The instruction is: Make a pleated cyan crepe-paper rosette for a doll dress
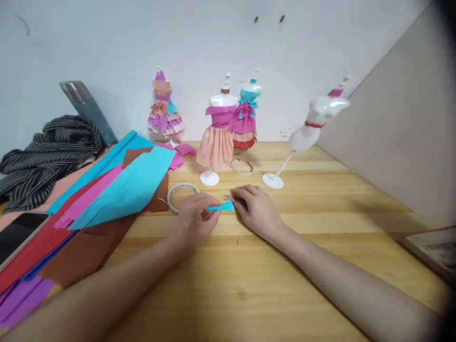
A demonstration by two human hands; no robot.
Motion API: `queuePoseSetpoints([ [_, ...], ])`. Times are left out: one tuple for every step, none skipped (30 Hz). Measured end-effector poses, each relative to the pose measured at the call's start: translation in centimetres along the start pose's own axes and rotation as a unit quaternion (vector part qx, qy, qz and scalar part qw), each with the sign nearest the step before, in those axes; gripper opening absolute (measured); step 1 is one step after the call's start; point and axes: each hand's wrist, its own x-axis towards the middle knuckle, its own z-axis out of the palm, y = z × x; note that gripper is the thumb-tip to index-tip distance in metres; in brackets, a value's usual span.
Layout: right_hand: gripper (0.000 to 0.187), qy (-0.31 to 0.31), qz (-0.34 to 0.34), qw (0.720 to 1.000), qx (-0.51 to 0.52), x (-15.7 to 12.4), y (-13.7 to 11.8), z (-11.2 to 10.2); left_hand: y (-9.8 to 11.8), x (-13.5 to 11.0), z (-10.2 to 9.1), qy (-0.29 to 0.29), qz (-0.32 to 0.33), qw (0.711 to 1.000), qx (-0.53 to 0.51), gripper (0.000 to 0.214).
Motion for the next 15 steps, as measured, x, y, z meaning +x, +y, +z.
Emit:
queuePoseSetpoints([
  [0.025,-0.02,0.005,1.0,-0.023,0.1,0.2,0.2,0.0,0.0,0.0,0.004,-0.002,1.0,-0.011,0.012],
  [0.025,-0.033,0.003,0.999,-0.038,0.1,0.2,0.4,-0.1,0.0,0.1,0.008,-0.005,1.0,-0.02,0.012],
  [0.026,-0.034,-0.004,0.998,-0.046,0.0,0.2,0.5,-0.1,0.0,0.1,0.013,-0.008,1.0,-0.028,0.012],
  [0.027,-0.029,-0.011,0.998,-0.049,0.0,0.1,0.6,-0.1,0.0,0.1,0.016,-0.01,0.999,-0.032,0.013],
  [0.028,-0.023,-0.017,0.998,-0.048,-0.1,0.0,0.8,-0.1,0.0,0.0,0.015,-0.014,0.999,-0.034,0.013],
  [0.029,-0.018,-0.02,0.999,-0.044,-0.2,-0.1,0.9,0.0,0.0,0.0,0.011,-0.017,0.999,-0.034,0.013],
  [0.03,-0.014,-0.022,0.999,-0.036,-0.3,-0.2,0.9,0.0,0.0,-0.1,0.006,-0.02,0.999,-0.034,0.014],
  [0.03,-0.009,-0.026,0.999,-0.022,-0.4,-0.3,0.9,0.1,0.0,-0.1,0.003,-0.024,0.999,-0.035,0.014],
  [0.029,-0.001,-0.032,0.999,0.001,-0.4,-0.4,0.8,0.1,-0.1,-0.1,-0.001,-0.029,0.999,-0.038,0.014],
  [0.028,0.011,-0.04,0.999,0.034,-0.5,-0.5,0.7,0.1,-0.1,-0.1,-0.006,-0.037,0.998,-0.041,0.014],
  [0.027,0.026,-0.05,0.996,0.073,-0.5,-0.7,0.4,0.1,-0.2,-0.1,-0.009,-0.047,0.998,-0.043,0.013],
  [0.028,0.042,-0.061,0.99,0.118,-0.6,-0.9,0.1,0.1,-0.3,-0.1,-0.012,-0.06,0.997,-0.042,0.013],
  [0.03,0.052,-0.072,0.982,0.164,-0.7,-1.2,-0.3,0.1,-0.3,-0.1,-0.016,-0.073,0.996,-0.038,0.013],
  [0.033,0.056,-0.082,0.974,0.205,-0.8,-1.5,-0.7,0.0,-0.4,-0.1,-0.02,-0.087,0.995,-0.032,0.013],
  [0.036,0.053,-0.093,0.965,0.238,-0.9,-1.8,-1.0,0.0,-0.4,0.0,-0.026,-0.102,0.994,-0.027,0.013],
])
